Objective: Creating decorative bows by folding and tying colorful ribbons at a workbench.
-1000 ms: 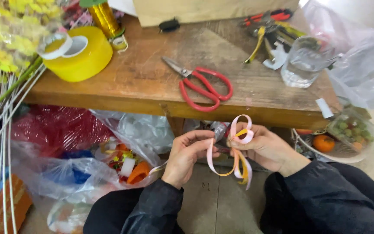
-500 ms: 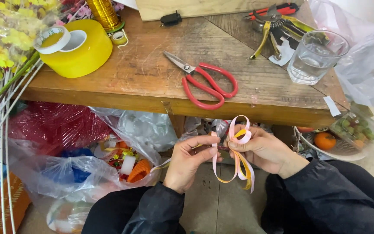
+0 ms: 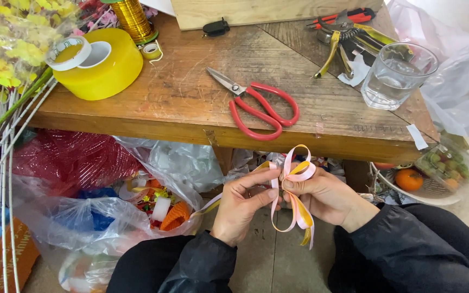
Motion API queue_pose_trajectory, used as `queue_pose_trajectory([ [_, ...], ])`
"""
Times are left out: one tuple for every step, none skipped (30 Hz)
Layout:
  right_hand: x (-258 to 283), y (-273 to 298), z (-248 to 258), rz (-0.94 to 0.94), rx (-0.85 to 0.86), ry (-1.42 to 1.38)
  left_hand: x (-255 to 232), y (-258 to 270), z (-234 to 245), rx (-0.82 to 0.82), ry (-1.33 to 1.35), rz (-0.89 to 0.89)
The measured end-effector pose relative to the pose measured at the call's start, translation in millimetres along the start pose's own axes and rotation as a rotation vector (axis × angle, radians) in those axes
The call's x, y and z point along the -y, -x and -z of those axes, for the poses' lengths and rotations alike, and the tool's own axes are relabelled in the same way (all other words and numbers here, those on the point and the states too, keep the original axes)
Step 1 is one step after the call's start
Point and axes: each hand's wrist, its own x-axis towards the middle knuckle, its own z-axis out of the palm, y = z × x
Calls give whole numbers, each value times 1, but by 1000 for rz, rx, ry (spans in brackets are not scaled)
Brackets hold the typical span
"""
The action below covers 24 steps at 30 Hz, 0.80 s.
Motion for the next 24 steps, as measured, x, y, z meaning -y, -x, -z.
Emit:
queue_pose_trajectory([
  [0, 0, -1, 0, 1, 0, 1, 0, -1, -1, 0, 0],
  [0, 1, -3, 5, 7, -1, 2, 0, -1, -8, -2, 3],
  [0, 1, -4, 10, 14, -2, 2, 0, -2, -16, -3, 7],
  [1, 2, -5, 9, 14, -2, 1, 1, -2, -17, -3, 7],
  [2, 2, -6, 16, 24, 6, -1, 2, -3, -11, 0, 23],
  [2, 3, -8, 24, 34, 13, -2, 2, -4, -6, 4, 39],
  [2, 3, -7, 23, 35, 14, -5, 3, -6, -6, 4, 39],
  [2, 3, -7, 31, 33, 5, -9, 4, -8, -7, -9, 41],
  [1, 3, -7, 39, 33, -3, -12, 5, -10, -8, -21, 42],
  [1, 2, -7, 39, 34, -2, -10, 4, -9, -9, -21, 40],
  [0, 2, -6, 36, 56, 8, -8, 3, -8, -24, -9, 53],
  [0, 1, -5, 32, 77, 18, -6, 3, -8, -40, 3, 66],
  [-2, 1, -5, 32, 79, 19, -6, 3, -8, -41, 3, 64],
  [-3, 0, -4, 39, 89, 4, -6, 3, -8, -36, 16, 71],
  [-4, 0, -3, 46, 98, -12, -6, 3, -8, -30, 31, 78],
  [-4, 0, -3, 46, 99, -11, -6, 3, -9, -30, 31, 78],
  [-4, 0, -3, 51, 98, -16, -6, 3, -9, -28, 23, 89],
  [-3, 0, -3, 56, 98, -20, -5, 4, -9, -26, 15, 99],
  [-2, 2, -6, 54, 98, -20, -4, 4, -8, -27, 15, 100],
  [0, 3, -8, 57, 120, -9, -2, 4, -7, -18, 21, 90],
  [2, 5, -10, 60, 142, 4, 0, 4, -6, -8, 28, 80],
  [2, 5, -10, 59, 142, 4, 0, 4, -7, -8, 29, 80],
  [3, 5, -11, 60, 121, 7, -1, 4, -7, -4, 17, 74],
  [3, 5, -11, 62, 101, 10, -1, 3, -7, 0, 6, 67],
])
